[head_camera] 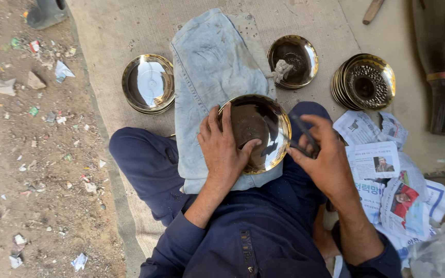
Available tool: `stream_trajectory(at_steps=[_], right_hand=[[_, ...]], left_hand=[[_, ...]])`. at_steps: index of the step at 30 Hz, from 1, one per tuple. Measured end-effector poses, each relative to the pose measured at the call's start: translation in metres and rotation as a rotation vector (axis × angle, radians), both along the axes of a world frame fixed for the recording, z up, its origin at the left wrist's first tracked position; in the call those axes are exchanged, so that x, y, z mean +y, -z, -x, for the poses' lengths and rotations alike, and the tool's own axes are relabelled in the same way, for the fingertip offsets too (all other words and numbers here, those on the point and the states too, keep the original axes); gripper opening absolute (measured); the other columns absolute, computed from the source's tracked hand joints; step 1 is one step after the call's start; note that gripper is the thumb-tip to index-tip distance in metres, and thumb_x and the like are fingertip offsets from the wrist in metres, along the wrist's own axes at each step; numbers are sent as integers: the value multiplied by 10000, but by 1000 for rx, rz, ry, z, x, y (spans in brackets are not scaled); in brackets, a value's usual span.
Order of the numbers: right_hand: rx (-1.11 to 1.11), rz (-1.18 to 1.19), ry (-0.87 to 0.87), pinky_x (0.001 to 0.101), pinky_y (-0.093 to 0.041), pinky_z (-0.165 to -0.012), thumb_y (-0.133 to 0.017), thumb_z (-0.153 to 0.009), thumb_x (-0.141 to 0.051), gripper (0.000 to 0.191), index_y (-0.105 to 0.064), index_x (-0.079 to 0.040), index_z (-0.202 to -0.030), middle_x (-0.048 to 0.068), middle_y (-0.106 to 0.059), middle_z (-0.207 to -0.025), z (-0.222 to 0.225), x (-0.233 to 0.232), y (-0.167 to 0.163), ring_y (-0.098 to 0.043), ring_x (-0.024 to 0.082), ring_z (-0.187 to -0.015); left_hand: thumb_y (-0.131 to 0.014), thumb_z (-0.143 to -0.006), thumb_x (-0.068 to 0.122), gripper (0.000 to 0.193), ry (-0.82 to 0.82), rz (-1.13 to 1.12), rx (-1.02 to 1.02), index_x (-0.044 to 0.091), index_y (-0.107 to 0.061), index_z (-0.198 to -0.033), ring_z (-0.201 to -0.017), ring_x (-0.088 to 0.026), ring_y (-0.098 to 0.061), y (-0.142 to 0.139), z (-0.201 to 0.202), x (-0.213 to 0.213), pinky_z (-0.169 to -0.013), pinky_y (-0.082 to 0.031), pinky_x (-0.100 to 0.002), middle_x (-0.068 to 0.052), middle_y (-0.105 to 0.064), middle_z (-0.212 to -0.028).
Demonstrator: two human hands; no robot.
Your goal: The person sits cross-legged with a cloth pad on their lap, holds a brass plate steady, and uses a small pointed hand tool to scratch decorative patterns into the plate surface. They set finished plates onto a stack beside them and pick up new plates to continue engraving.
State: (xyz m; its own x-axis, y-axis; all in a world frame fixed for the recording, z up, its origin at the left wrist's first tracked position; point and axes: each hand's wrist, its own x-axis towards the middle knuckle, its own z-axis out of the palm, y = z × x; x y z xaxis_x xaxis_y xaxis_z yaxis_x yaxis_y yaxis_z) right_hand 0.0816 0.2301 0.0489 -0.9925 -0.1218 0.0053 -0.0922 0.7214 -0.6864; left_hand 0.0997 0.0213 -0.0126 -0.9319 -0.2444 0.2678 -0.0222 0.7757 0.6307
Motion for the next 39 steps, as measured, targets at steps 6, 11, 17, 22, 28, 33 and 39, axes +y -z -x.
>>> stream_trajectory(at_steps=[6,11,17,22,28,33,39], right_hand=[[137,-223,-341,376,-571,-675,-763,-876,-182,555,-584,-149,-1401,108,-686,-1073,-6,-24,-19,-714,272,-821],[-2,-375,-358,443,-561,-637,-744,-870,-216,562,-596,-185,-1411,97,-692,-932,-1,-40,-36,-709,324,-748],[-13,-448,-406,475,-559,-652,-742,-861,-211,554,-607,-157,-1395,135,-689,-970,9,-53,-47,-697,382,-776],[-27,-508,-422,476,-567,-651,-743,-851,-200,556,-608,-136,-1386,145,-686,-966,9,-62,-51,-698,385,-767],[-22,-533,-421,468,-573,-625,-743,-850,-184,574,-587,-113,-1397,155,-683,-959,6,-67,-51,-708,380,-742],[7,-531,-428,473,-571,-611,-745,-850,-180,572,-583,-107,-1394,151,-684,-947,3,-67,-50,-707,380,-733],[29,-646,-435,453,-562,-550,-753,-856,-225,583,-580,-109,-1400,139,-670,-902,4,-71,-44,-701,347,-662]], left_hand=[[-937,-651,357,1054,-9,18,4,102,-408,-1526,-1304,-414,-425,9,0,-1,-1039,-369,-525,-174,-404,-1486],[-943,-637,327,1050,2,-4,22,105,-412,-1515,-1303,-402,-432,10,-2,-4,-1046,-371,-518,-152,-403,-1486],[-941,-619,315,1052,4,-24,-5,109,-419,-1508,-1302,-405,-432,7,-1,-4,-1036,-368,-517,-152,-404,-1482],[-934,-624,308,1042,1,-26,-20,108,-417,-1507,-1305,-415,-427,7,-2,-7,-1042,-364,-524,-157,-407,-1497],[-927,-646,303,1033,3,-29,-22,109,-410,-1518,-1312,-422,-422,9,-2,-7,-1040,-356,-528,-165,-406,-1512],[-926,-646,315,1031,3,-33,-25,110,-410,-1514,-1313,-418,-423,11,-2,-7,-1035,-355,-525,-170,-404,-1510],[-918,-640,311,1025,13,-55,-19,100,-404,-1502,-1306,-422,-418,4,-2,-10,-1027,-356,-523,-177,-415,-1490]])
